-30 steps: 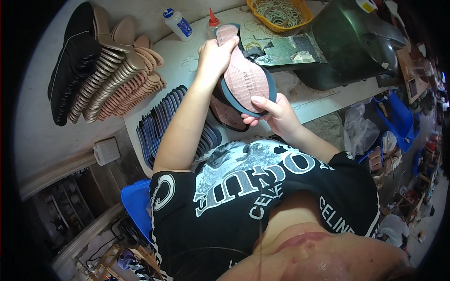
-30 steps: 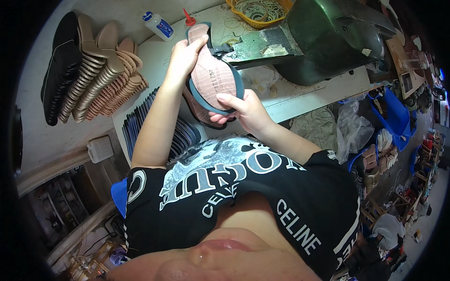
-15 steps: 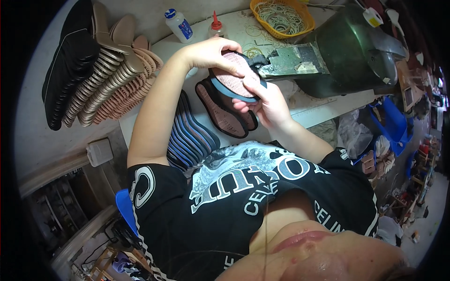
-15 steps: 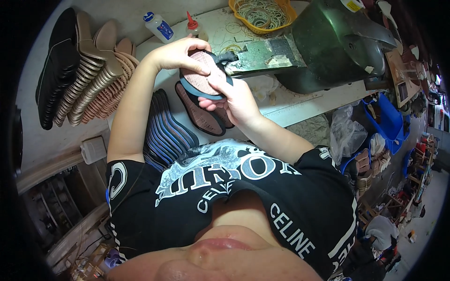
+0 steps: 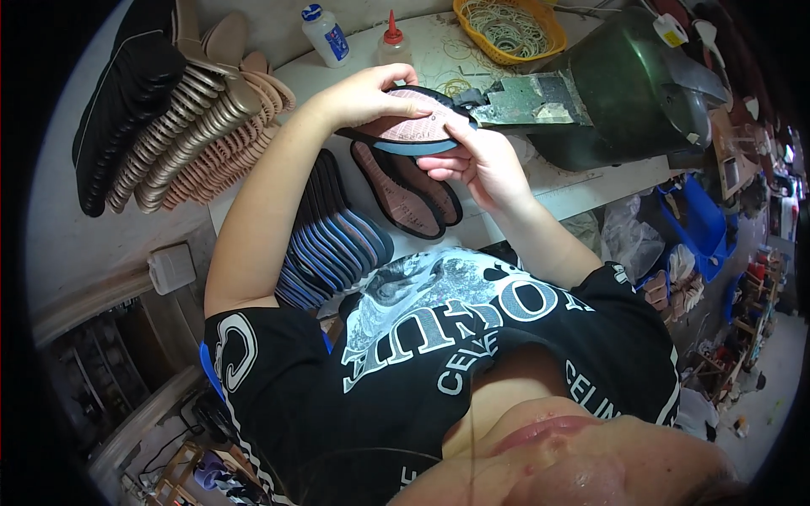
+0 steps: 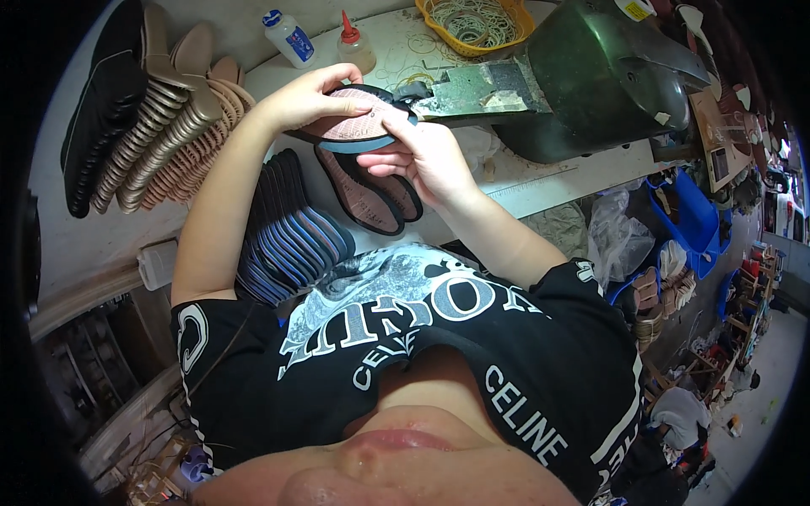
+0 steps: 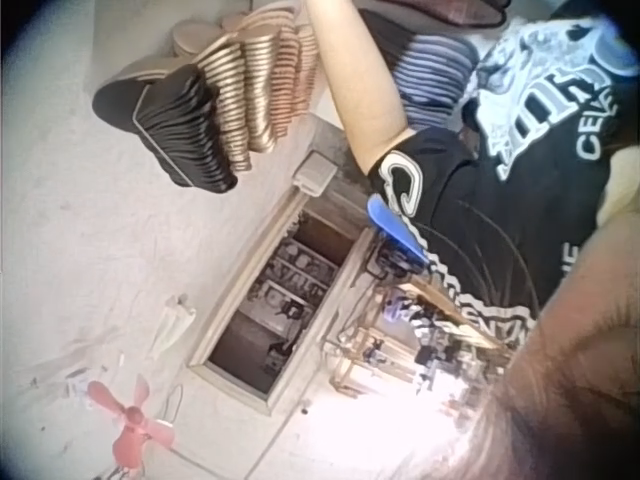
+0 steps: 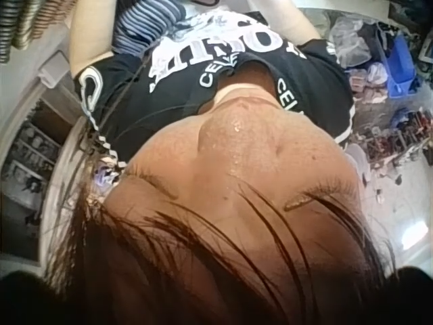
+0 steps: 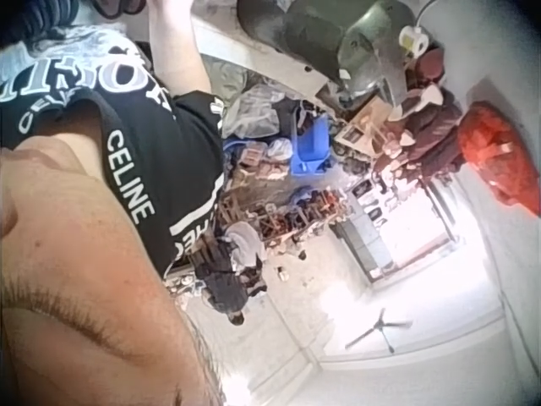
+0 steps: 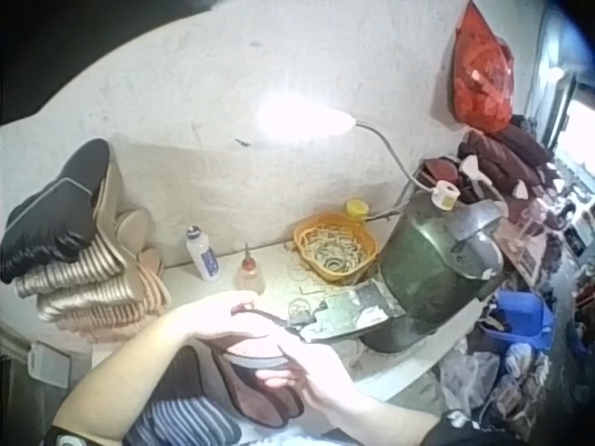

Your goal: Checking and aligning shoe sole components before stitching or assembly.

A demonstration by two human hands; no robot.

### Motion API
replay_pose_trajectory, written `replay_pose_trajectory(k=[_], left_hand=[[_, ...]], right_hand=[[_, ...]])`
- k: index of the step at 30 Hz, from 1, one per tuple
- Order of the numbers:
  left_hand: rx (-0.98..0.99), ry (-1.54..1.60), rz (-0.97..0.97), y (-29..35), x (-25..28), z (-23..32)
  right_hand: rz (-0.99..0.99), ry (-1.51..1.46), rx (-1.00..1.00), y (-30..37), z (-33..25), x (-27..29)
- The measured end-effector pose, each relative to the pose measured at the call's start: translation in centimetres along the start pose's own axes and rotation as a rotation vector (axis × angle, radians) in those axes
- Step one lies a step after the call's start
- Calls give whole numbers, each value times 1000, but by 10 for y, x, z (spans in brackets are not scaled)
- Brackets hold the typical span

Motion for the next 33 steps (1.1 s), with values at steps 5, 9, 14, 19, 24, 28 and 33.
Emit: replay_pose_trajectory(k=[5,9,14,19,24,28,33], left_hand=[[87,47,190,16,-4,-8],[196,-1,262,30,-7,4],[337,-105,264,39,-18,7],[500,-84,222,61,-37,38],[511,18,157,66,-44,39],[412,-32,161,64,-39,24],[415,108,364,64,-29,23]], right_hand=[[-23,20,9,-1,-5,0],[-12,73,31,-4,-8,4],[38,159,108,-1,-8,10],[-69,399,110,22,8,22],[-64,310,153,27,-5,33],[-69,346,164,9,-9,29],[-63,325,130,-1,-12,22]])
Point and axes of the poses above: each hand's wrist, its own y-axis away from the middle knuckle, its own x-axis out of the back of the hand, z = x × y, the point moved 5 cm from there along -y, towards the middle knuckle, and after that the axes turned 15 degrees about z, right-handed, at the moved point
